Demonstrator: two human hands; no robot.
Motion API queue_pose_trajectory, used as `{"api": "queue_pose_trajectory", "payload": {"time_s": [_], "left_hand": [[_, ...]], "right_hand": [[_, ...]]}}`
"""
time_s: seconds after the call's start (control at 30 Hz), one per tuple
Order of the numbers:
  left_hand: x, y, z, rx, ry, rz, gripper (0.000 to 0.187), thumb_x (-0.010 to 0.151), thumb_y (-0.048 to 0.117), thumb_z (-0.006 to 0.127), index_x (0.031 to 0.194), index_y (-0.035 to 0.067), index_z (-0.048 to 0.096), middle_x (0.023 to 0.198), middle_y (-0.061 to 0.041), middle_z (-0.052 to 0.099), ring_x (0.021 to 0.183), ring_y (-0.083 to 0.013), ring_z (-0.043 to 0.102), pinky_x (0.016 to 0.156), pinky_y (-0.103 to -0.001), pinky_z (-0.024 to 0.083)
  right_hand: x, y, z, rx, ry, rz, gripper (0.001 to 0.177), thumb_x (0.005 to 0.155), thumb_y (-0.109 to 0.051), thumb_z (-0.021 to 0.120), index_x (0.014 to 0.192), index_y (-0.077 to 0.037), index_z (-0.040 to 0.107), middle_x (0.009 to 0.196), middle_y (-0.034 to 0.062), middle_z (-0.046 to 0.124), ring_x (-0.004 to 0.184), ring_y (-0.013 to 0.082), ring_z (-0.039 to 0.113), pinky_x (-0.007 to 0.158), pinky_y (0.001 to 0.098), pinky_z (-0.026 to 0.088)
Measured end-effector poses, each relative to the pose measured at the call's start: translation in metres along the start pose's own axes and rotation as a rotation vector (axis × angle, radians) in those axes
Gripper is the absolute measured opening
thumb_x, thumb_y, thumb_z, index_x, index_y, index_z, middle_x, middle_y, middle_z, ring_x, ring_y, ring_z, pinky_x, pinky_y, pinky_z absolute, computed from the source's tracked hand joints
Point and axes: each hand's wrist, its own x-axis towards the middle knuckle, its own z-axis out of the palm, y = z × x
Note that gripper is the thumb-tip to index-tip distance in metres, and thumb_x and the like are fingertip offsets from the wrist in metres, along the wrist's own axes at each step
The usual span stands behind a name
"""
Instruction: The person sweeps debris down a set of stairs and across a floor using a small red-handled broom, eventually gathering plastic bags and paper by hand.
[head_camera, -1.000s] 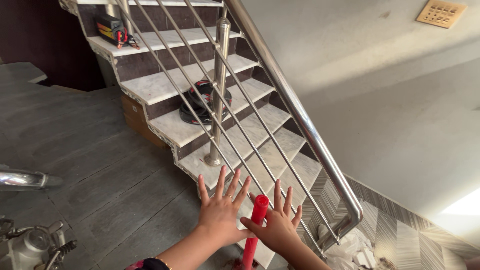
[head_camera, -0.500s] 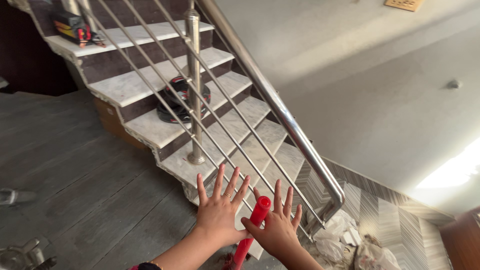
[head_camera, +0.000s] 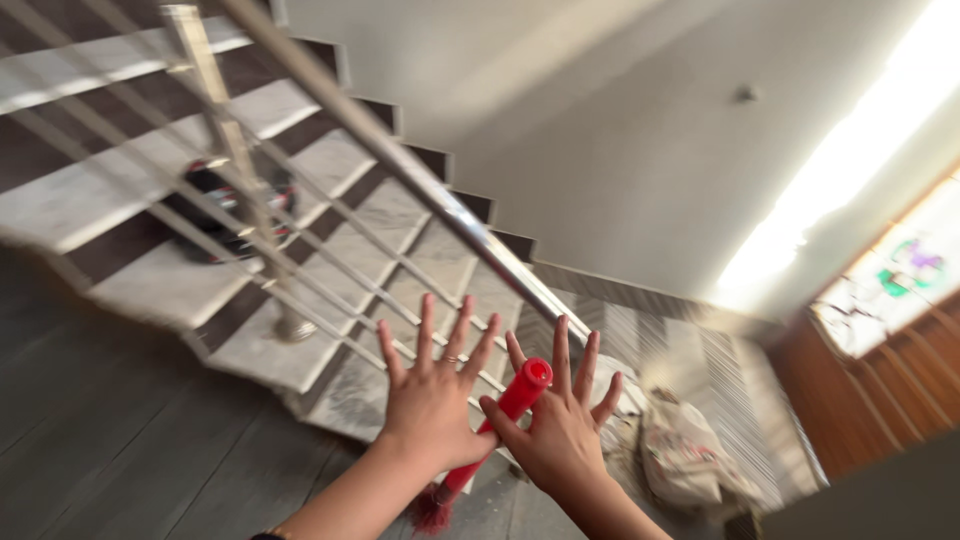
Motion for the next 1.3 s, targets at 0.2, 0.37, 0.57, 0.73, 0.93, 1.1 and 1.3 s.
{"api": "queue_pose_trajectory", "payload": {"time_s": [0.2,0.37,0.57,0.73,0.93,1.1,1.3], "left_hand": [[0.038,0.045,-0.014,-0.039,-0.190,0.003,0.128,0.071,0.080,0.066,0.158,0.033,-0.014,0.168,-0.011,-0.018,0.149,-0.0459,-0.025,0.104,-0.083,-0.013],[0.074,0.082,-0.018,0.020,-0.195,0.072,0.125,0.071,0.091,0.052,0.157,0.035,-0.020,0.167,-0.005,-0.026,0.148,-0.0423,-0.029,0.104,-0.081,-0.015],[0.120,0.088,-0.018,0.081,-0.175,0.104,0.128,0.068,0.095,0.048,0.156,0.032,-0.020,0.164,-0.014,-0.028,0.146,-0.0361,-0.033,0.103,-0.080,-0.015],[0.158,0.072,-0.007,0.127,-0.245,0.074,0.127,0.068,0.096,0.048,0.159,0.032,-0.014,0.167,-0.010,-0.026,0.148,-0.0323,-0.033,0.105,-0.078,-0.017],[0.226,0.033,0.041,0.167,-0.275,0.024,0.127,0.068,0.096,0.048,0.159,0.031,-0.012,0.168,-0.008,-0.022,0.149,-0.0311,-0.030,0.106,-0.076,-0.016],[0.319,-0.051,0.080,-0.012,0.621,0.280,0.129,0.059,0.098,0.042,0.160,0.026,0.006,0.167,-0.007,0.000,0.154,-0.0297,-0.010,0.105,-0.077,-0.011],[0.377,-0.140,0.071,0.149,0.614,0.250,0.121,0.061,0.096,0.039,0.155,0.028,0.007,0.161,-0.010,0.002,0.155,-0.0310,-0.007,0.111,-0.077,-0.009]], "right_hand": [[0.007,0.035,-0.054,-0.029,-0.047,0.247,0.073,0.080,-0.063,0.062,0.146,-0.031,0.055,0.172,0.0068,-0.011,0.146,0.0412,-0.037,0.102,0.0710,-0.027],[0.008,0.083,-0.081,-0.008,-0.094,0.534,0.042,0.086,-0.058,0.065,0.101,-0.023,0.081,0.175,-0.0034,-0.004,0.149,0.0379,-0.039,0.111,0.0642,-0.028],[0.037,0.196,-0.095,0.811,0.400,0.694,0.026,0.080,-0.037,0.071,0.097,-0.018,0.070,0.150,-0.0064,0.059,0.108,0.0345,0.071,0.091,0.0592,0.055],[0.091,0.254,-0.111,0.687,0.671,0.498,0.036,0.095,-0.035,0.078,0.088,-0.003,0.064,0.078,0.0075,0.069,0.078,0.0167,0.070,0.077,0.0375,0.055],[0.195,0.273,-0.169,0.851,0.877,0.355,0.031,0.097,-0.025,0.082,0.080,-0.009,0.062,0.065,0.0024,0.057,0.057,0.0110,0.059,0.060,0.0306,0.051],[0.292,0.304,-0.210,1.162,0.942,0.193,0.029,0.099,-0.021,0.075,0.079,-0.016,0.055,0.061,-0.0040,0.047,0.052,0.0091,0.049,0.065,0.0329,0.060],[0.381,0.345,-0.196,1.374,0.960,0.083,0.029,0.105,-0.023,0.064,0.079,-0.015,0.054,0.059,-0.0027,0.045,0.050,0.0119,0.047,0.063,0.0357,0.057]]}}
